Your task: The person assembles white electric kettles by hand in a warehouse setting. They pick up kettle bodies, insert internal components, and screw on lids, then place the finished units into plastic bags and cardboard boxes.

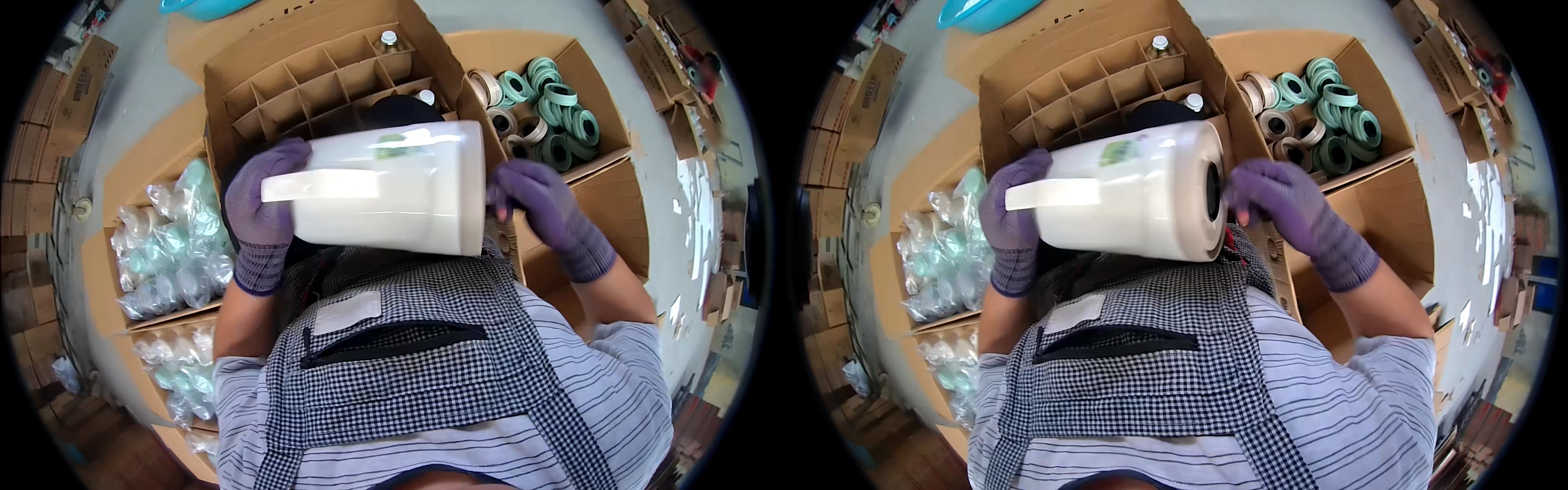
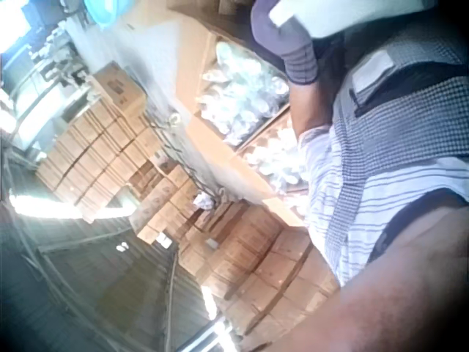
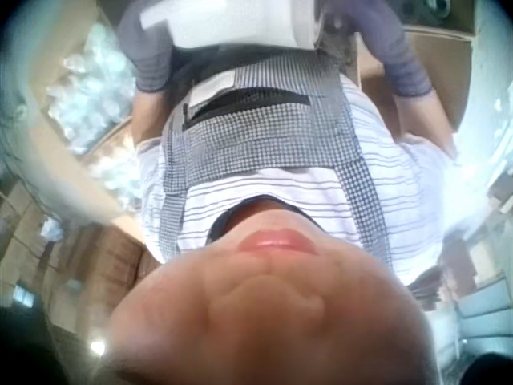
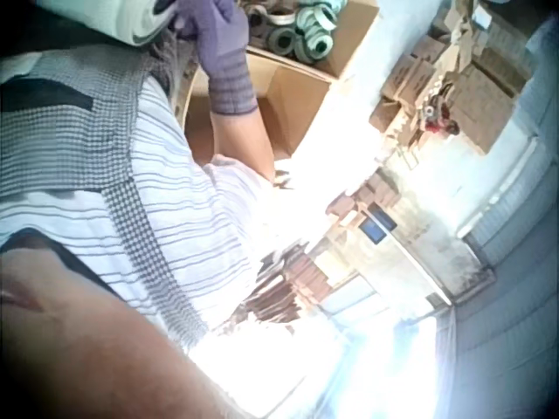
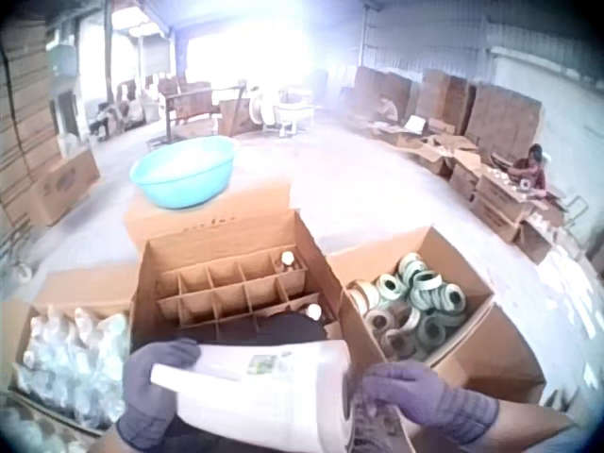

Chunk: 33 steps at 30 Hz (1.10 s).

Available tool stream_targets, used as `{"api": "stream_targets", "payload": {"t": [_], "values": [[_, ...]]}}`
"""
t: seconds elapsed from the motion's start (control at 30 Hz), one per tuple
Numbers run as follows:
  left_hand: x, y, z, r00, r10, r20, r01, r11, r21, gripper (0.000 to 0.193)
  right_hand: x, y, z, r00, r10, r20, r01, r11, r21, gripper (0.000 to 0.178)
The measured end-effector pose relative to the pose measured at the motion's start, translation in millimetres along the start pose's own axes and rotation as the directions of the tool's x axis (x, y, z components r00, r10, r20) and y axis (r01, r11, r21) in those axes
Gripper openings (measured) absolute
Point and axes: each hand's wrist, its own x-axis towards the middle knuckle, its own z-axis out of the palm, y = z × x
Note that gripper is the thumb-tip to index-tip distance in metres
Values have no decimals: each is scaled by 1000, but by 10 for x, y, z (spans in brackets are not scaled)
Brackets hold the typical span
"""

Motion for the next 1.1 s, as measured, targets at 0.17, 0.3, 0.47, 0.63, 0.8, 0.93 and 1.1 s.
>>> {"api": "stream_targets", "payload": {"t": [0.17,0.3,0.47,0.63,0.8,0.93,1.1], "values": [[-282,-98,215,958,-287,1,273,914,-301,37,-150,-630,272,498,-725,476,608,-101,-788,38],[-335,-15,248,966,-253,-45,243,956,-162,39,-278,-839,400,646,-640,416,546,7,-838,39],[-405,-114,239,978,-145,-148,89,939,-331,34,-256,-816,424,770,-560,306,480,193,-856,37],[-287,112,118,965,-143,-220,105,979,-177,25,-135,-646,403,757,-612,229,439,216,-872,35],[-188,359,47,975,70,-210,-39,989,144,15,240,-283,199,784,-582,217,494,373,-785,34],[-94,868,-45,845,443,301,-534,740,409,10,541,358,54,863,-405,302,498,586,-639,33],[181,556,-64,846,439,304,-517,815,261,10,531,723,27,810,-517,278,558,534,-635,31]]}}
